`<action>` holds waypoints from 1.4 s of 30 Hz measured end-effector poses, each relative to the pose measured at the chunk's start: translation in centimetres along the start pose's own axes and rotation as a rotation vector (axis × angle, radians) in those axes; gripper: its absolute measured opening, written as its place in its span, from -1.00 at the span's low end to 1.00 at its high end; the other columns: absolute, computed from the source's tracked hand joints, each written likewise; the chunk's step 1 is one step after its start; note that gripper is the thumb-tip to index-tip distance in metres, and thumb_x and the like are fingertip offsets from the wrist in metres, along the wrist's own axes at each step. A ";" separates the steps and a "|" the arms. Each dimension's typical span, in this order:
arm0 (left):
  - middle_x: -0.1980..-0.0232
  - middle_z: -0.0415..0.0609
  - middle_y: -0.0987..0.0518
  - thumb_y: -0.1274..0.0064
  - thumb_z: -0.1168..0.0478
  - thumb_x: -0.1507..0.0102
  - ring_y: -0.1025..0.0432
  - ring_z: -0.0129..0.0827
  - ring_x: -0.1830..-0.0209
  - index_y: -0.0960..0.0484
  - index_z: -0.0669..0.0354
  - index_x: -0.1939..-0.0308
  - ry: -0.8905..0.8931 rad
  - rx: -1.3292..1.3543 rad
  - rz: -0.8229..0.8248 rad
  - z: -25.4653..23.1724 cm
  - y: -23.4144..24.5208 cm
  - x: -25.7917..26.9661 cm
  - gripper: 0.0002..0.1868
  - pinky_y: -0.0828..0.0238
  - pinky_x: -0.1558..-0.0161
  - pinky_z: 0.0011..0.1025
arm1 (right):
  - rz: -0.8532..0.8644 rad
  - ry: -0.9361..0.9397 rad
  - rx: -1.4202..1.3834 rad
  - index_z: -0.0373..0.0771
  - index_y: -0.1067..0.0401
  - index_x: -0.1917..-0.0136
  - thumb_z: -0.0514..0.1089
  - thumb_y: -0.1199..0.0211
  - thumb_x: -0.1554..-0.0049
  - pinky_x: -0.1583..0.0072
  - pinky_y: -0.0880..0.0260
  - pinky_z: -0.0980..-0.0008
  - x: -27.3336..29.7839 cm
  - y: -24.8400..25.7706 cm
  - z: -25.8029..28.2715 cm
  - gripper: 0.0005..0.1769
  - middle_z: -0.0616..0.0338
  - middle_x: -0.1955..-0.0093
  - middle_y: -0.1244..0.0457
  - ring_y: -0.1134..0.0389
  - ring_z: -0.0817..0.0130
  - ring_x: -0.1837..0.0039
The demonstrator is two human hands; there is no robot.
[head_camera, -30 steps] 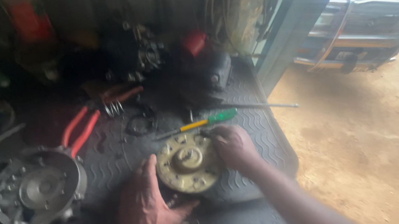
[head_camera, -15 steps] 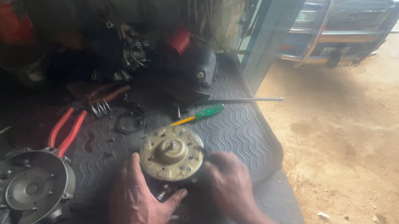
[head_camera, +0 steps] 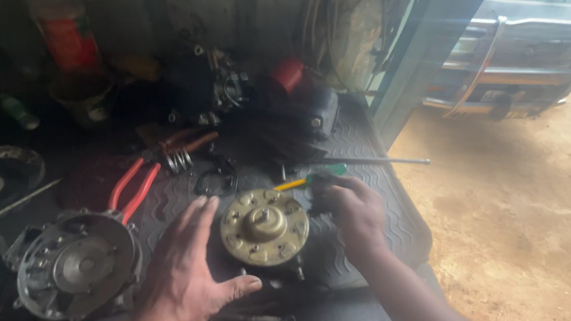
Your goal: The person disassembles a mechanical part, likely an alternator, by using a screwdriver to remove screws and separating the internal components by hand.
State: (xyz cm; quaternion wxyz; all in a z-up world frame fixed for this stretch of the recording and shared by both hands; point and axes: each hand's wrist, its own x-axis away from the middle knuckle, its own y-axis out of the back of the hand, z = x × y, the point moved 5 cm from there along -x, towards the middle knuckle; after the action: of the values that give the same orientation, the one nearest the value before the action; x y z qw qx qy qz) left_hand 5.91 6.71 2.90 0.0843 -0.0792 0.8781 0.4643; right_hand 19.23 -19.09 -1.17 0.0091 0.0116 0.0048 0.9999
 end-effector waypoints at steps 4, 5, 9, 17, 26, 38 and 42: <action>-0.65 0.14 0.10 -0.61 -0.25 0.34 0.02 0.17 -0.62 0.06 0.09 -0.59 -0.087 0.048 0.183 -2.8 -0.2 -3.9 0.60 0.01 -0.41 -0.11 | -0.027 -0.068 -0.140 -0.38 -0.59 -0.07 -0.18 -0.16 -0.07 0.24 -0.27 0.41 1.7 0.9 1.6 -0.64 0.11 0.19 -0.41 -0.31 0.42 0.24; -0.68 -0.01 0.19 -0.56 -0.25 0.30 -0.02 0.07 -0.60 0.13 -0.08 -0.63 0.038 -0.027 0.382 -2.8 -1.2 -4.3 0.59 -0.03 -0.46 -0.16 | 0.053 -0.204 -0.004 -0.38 -0.60 -0.06 -0.17 -0.21 -0.06 0.21 -0.33 0.40 1.9 0.1 1.1 -0.65 0.09 0.19 -0.42 -0.37 0.38 0.24; -0.68 -0.14 0.19 -0.53 -0.24 0.30 -0.11 -0.07 -0.56 0.12 -0.15 -0.64 0.158 -0.097 0.511 -3.3 -2.1 -4.8 0.57 -0.14 -0.50 -0.25 | 0.002 -0.258 0.369 -0.21 -0.58 -0.12 -0.10 -0.19 -0.11 0.17 -0.47 0.36 2.4 -0.7 -0.4 -0.65 0.09 0.18 -0.44 -0.43 0.38 0.24; -0.61 0.00 0.01 -0.60 -0.10 0.34 -0.16 -0.07 -0.51 -0.09 0.03 -0.54 0.139 0.097 0.213 -3.1 -4.0 -3.1 0.47 -0.21 -0.40 -0.26 | -0.072 0.840 0.944 -0.23 -0.55 -0.02 -0.17 -0.25 -0.12 -0.10 -0.37 0.11 8.7 -1.5 0.1 -0.80 -0.11 -0.04 -0.42 -0.43 -0.07 -0.10; -0.51 0.27 -0.08 -0.61 -0.05 0.32 -0.17 0.11 -0.41 -0.16 0.19 -0.48 0.290 0.137 -0.099 -4.8 -3.8 1.0 0.39 -0.25 -0.31 -0.11 | 0.046 -0.135 0.000 -0.35 -0.60 0.02 -0.23 -0.20 -0.07 0.15 -0.38 0.34 7.7 3.3 -1.4 -0.75 0.05 0.21 -0.42 -0.39 0.35 0.20; -0.10 0.17 -0.55 -0.51 -0.02 0.24 -0.48 -0.07 -0.05 -0.44 0.21 -0.26 0.432 0.499 -0.291 -6.0 0.0 1.4 0.03 -0.46 -0.08 -0.18 | -0.197 0.251 0.498 -0.31 -0.51 -0.04 -0.06 -0.22 -0.12 -0.05 -0.39 0.21 6.1 4.3 -2.0 -0.68 -0.02 0.12 -0.41 -0.43 0.21 0.03; 0.14 0.02 -0.68 -0.42 0.05 0.07 -0.59 -0.13 0.27 -0.39 0.26 -0.24 0.507 1.146 -0.317 -5.0 0.1 0.4 -0.13 -0.54 0.22 -0.18 | -0.172 0.105 0.349 -0.31 -0.51 -0.04 -0.05 -0.20 -0.12 0.00 -0.41 0.22 6.0 5.3 -2.7 -0.68 -0.01 0.22 -0.42 -0.42 0.19 0.09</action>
State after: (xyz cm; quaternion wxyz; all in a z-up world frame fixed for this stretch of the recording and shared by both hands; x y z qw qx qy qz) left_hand 5.15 2.62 5.71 -0.0293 -0.2574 0.9571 -0.1295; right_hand 13.13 -24.26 -3.67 0.0923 -0.0397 0.1793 0.9787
